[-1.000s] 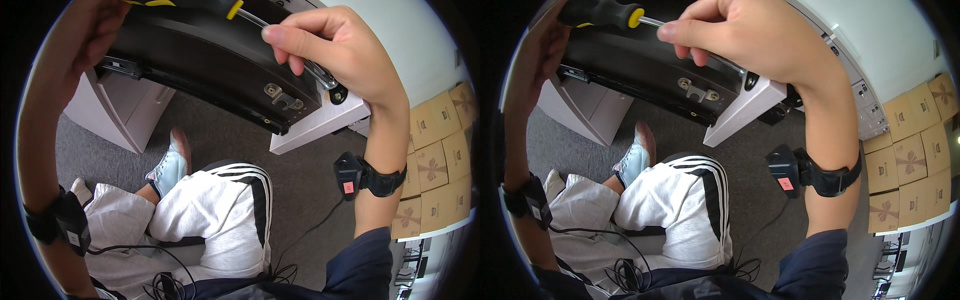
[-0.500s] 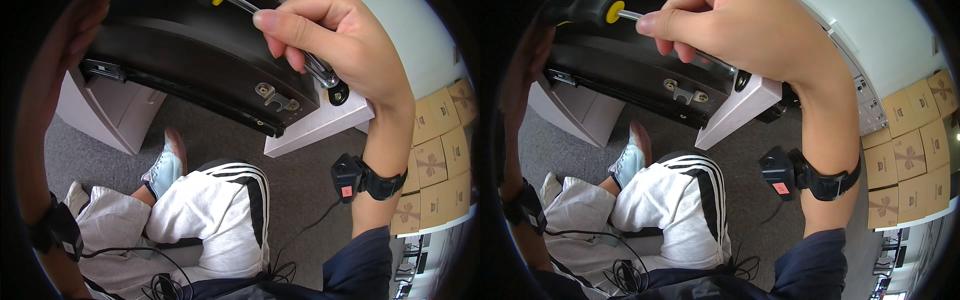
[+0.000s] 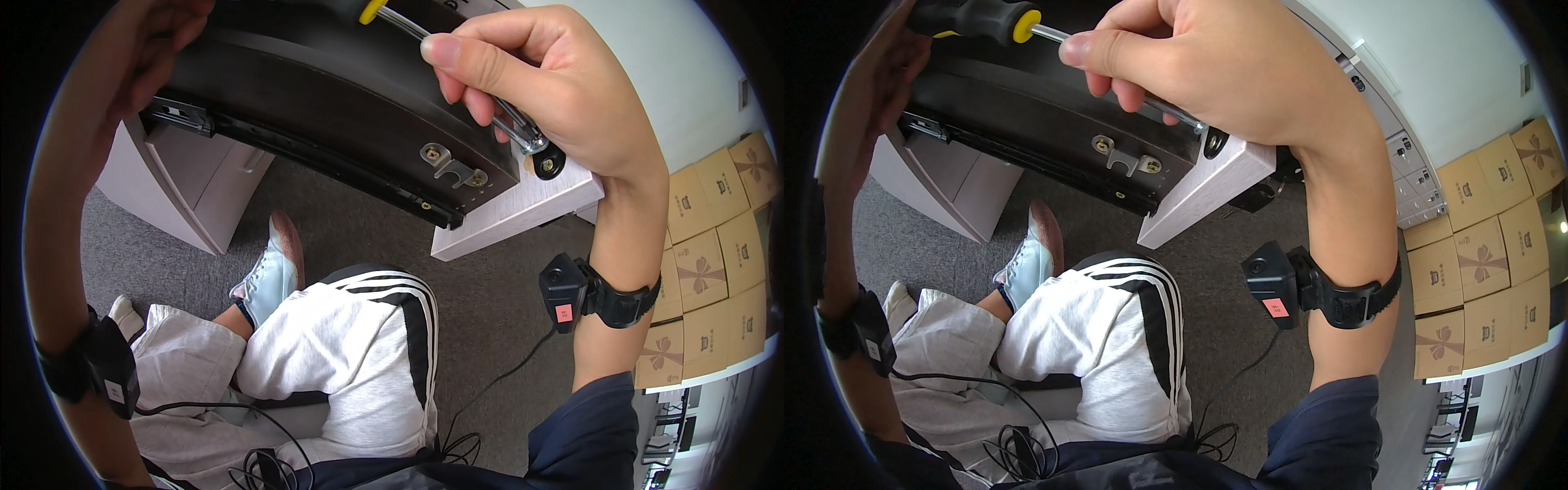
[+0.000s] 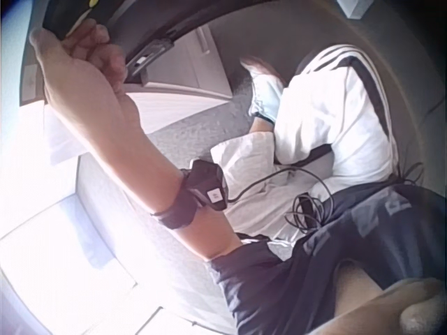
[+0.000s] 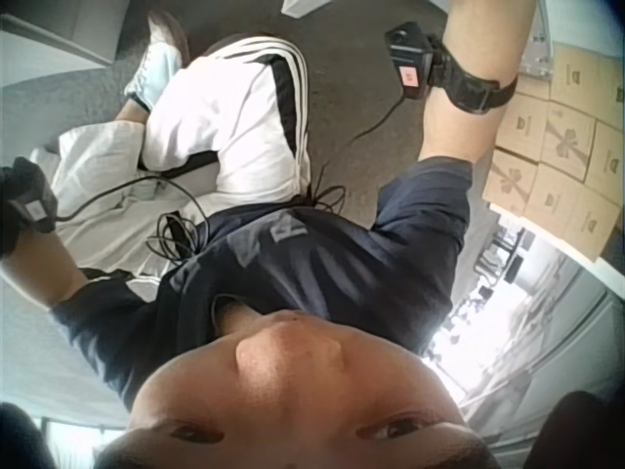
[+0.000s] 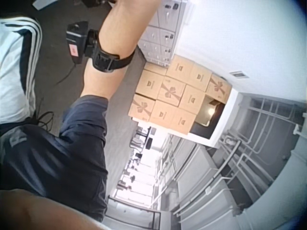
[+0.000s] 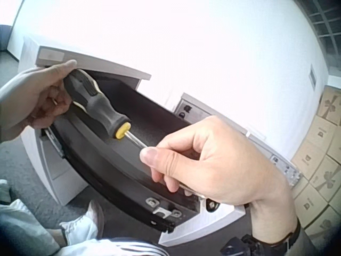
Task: Use a screwdriver to tighten screws on the drawer slide and cabinet door.
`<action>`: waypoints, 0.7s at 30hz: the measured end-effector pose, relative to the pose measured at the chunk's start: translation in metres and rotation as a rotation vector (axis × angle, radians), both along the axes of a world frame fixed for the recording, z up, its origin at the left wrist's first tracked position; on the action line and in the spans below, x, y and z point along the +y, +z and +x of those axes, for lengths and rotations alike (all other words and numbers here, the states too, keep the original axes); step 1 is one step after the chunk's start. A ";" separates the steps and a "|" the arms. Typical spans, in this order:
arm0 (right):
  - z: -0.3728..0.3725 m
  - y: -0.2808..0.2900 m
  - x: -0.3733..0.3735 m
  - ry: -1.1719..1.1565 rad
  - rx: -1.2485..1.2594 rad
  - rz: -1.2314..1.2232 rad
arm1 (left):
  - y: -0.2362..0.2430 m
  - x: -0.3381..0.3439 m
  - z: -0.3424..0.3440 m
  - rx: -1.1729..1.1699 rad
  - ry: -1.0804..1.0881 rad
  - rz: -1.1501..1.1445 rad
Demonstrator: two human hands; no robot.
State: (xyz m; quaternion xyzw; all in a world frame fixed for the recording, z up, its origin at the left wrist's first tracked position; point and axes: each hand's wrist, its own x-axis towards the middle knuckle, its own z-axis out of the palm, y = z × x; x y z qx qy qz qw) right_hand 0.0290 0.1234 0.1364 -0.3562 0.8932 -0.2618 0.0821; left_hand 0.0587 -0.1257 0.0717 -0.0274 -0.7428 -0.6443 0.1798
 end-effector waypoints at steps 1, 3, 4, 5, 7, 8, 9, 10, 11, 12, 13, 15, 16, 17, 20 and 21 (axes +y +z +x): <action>-0.001 0.001 0.000 0.011 -0.036 -0.005 | 0.001 0.000 0.000 0.006 0.001 0.004; 0.000 0.001 0.002 -0.019 0.042 0.041 | 0.003 -0.005 0.007 0.048 -0.144 0.116; 0.000 0.002 0.002 -0.030 0.067 0.058 | 0.002 -0.007 0.006 0.069 -0.217 0.172; 0.000 0.002 0.002 -0.033 0.019 0.037 | 0.002 -0.011 0.006 0.087 -0.291 0.229; 0.000 0.001 0.001 -0.030 -0.028 0.017 | -0.001 -0.014 -0.001 0.114 -0.327 0.194; 0.001 0.000 0.001 -0.033 0.011 0.018 | -0.001 -0.014 -0.003 0.122 -0.339 0.182; 0.001 0.000 0.001 -0.036 0.031 0.019 | -0.001 -0.012 -0.005 0.102 -0.273 0.144; 0.001 -0.001 0.001 -0.039 0.051 0.021 | 0.000 -0.008 -0.006 0.093 -0.242 0.125; 0.001 -0.001 0.001 -0.046 0.054 0.025 | 0.003 -0.002 -0.006 0.083 -0.211 0.106; 0.001 -0.001 0.001 -0.048 0.055 0.026 | 0.006 0.004 -0.005 0.024 -0.085 0.095; 0.001 -0.001 0.000 -0.050 0.056 0.028 | 0.009 0.010 -0.002 -0.006 -0.020 0.087; 0.001 0.001 0.000 -0.033 0.012 0.019 | 0.015 0.017 0.009 -0.014 -0.040 0.101; 0.001 0.002 0.000 -0.028 -0.003 0.016 | 0.015 0.019 0.006 -0.002 -0.083 0.111; 0.001 0.002 0.000 -0.020 0.016 0.026 | 0.016 0.016 0.009 0.009 -0.125 0.122; 0.001 0.001 0.003 -0.020 0.065 0.042 | 0.010 0.001 -0.009 0.040 -0.255 0.227; 0.000 0.001 0.003 -0.021 0.080 0.044 | 0.006 -0.008 -0.013 0.051 -0.291 0.192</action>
